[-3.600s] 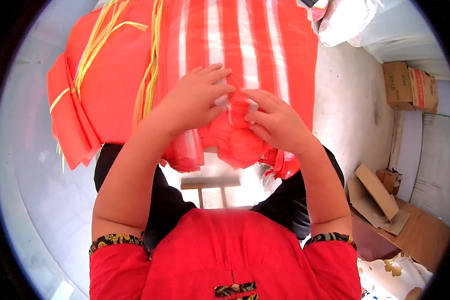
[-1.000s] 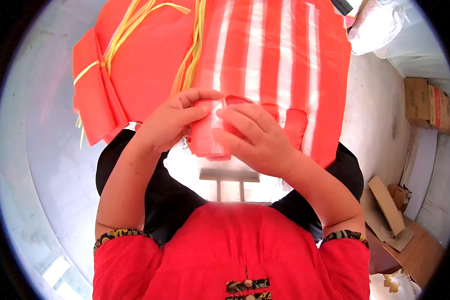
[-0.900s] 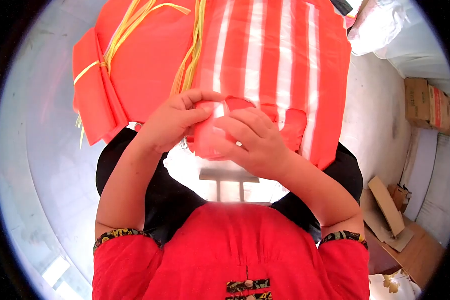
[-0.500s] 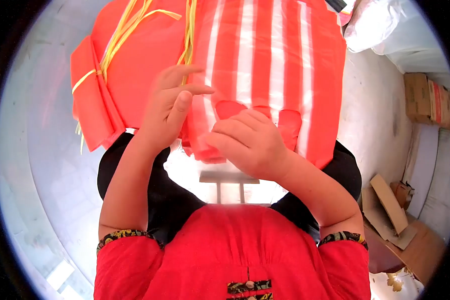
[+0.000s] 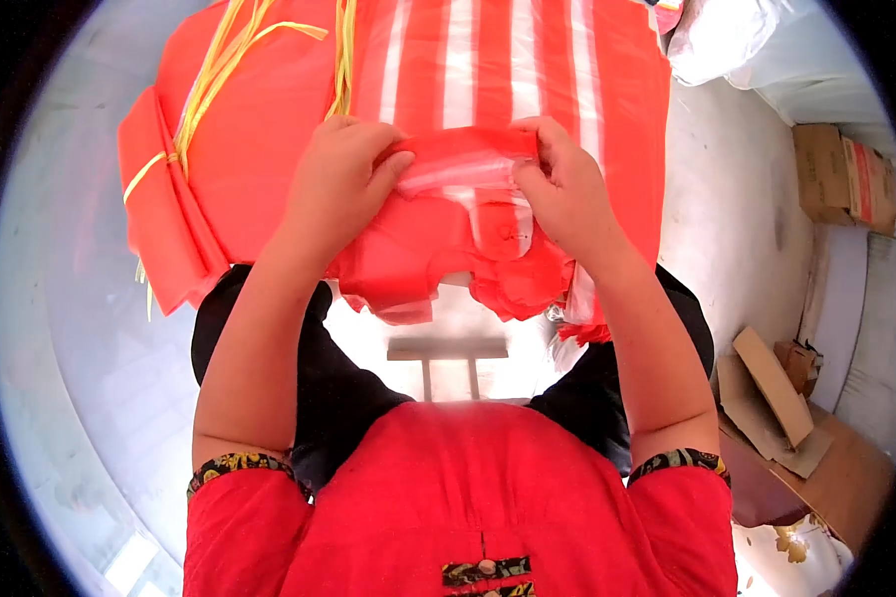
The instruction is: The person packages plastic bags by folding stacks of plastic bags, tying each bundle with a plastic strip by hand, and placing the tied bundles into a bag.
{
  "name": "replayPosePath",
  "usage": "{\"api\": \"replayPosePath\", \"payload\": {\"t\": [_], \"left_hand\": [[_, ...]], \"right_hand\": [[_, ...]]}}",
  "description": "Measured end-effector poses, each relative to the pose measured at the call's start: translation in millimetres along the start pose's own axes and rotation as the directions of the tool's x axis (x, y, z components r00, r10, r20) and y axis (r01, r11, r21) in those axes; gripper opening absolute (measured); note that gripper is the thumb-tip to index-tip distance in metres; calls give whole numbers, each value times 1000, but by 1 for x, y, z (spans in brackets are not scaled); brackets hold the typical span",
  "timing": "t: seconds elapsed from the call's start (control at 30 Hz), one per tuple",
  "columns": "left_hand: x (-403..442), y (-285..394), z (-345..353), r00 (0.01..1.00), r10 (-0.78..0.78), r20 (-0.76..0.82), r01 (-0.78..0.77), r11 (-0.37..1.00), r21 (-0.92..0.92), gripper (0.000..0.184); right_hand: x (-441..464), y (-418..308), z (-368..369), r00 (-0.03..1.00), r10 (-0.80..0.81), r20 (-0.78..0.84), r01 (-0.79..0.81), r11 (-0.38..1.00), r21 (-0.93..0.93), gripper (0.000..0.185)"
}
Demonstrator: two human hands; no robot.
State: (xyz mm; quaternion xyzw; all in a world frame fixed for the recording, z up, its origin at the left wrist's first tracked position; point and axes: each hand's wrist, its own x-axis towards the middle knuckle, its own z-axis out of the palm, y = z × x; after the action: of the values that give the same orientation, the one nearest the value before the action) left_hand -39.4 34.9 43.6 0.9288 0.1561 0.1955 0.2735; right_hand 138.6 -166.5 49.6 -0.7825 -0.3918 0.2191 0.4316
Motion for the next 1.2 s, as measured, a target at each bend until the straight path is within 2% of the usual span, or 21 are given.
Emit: {"api": "replayPosePath", "payload": {"t": [0.2, 0.43, 0.53, 0.63, 0.73, 0.8, 0.9, 1.0, 1.1, 1.2], "left_hand": [[10, 0, 9, 994, 91, 57, -98, 985, 145, 13], [15, 9, 8, 988, 110, 111, -142, 929, 343, 13], [21, 20, 10, 959, 284, 6, -269, 902, 336, 19], [23, 31, 28, 931, 358, 67, -362, 930, 62, 25], [20, 42, 42, 919, 346, 189, -335, 938, -87, 30], [19, 43, 45, 917, 326, 229, -311, 945, -100, 31], [21, 42, 45, 909, 330, 256, -312, 944, -109, 30], [22, 41, 44, 908, 340, 244, -314, 939, -137, 30], [21, 39, 47, 910, 355, 215, -333, 934, -132, 30], [22, 42, 45, 913, 333, 236, -302, 940, -157, 29]], "right_hand": [[2, 4, -9, 992, 91, 92, -85, 994, -71, 34], [1, 12, -9, 998, 22, 64, -14, 991, -134, 33], [1, 9, -9, 995, 41, 87, -28, 988, -153, 32], [1, 8, -8, 996, 22, 87, -5, 983, -186, 31], [0, 9, -8, 997, -10, 81, 28, 974, -225, 31], [0, 11, -7, 997, -56, 62, 69, 968, -241, 31], [-5, 7, -15, 999, -15, 41, 24, 974, -227, 28], [-14, 6, -31, 966, -246, 80, 257, 874, -413, 28], [-24, 10, -38, 924, -304, 231, 377, 819, -432, 30], [-28, 8, -30, 886, -365, 287, 450, 826, -339, 23]]}}
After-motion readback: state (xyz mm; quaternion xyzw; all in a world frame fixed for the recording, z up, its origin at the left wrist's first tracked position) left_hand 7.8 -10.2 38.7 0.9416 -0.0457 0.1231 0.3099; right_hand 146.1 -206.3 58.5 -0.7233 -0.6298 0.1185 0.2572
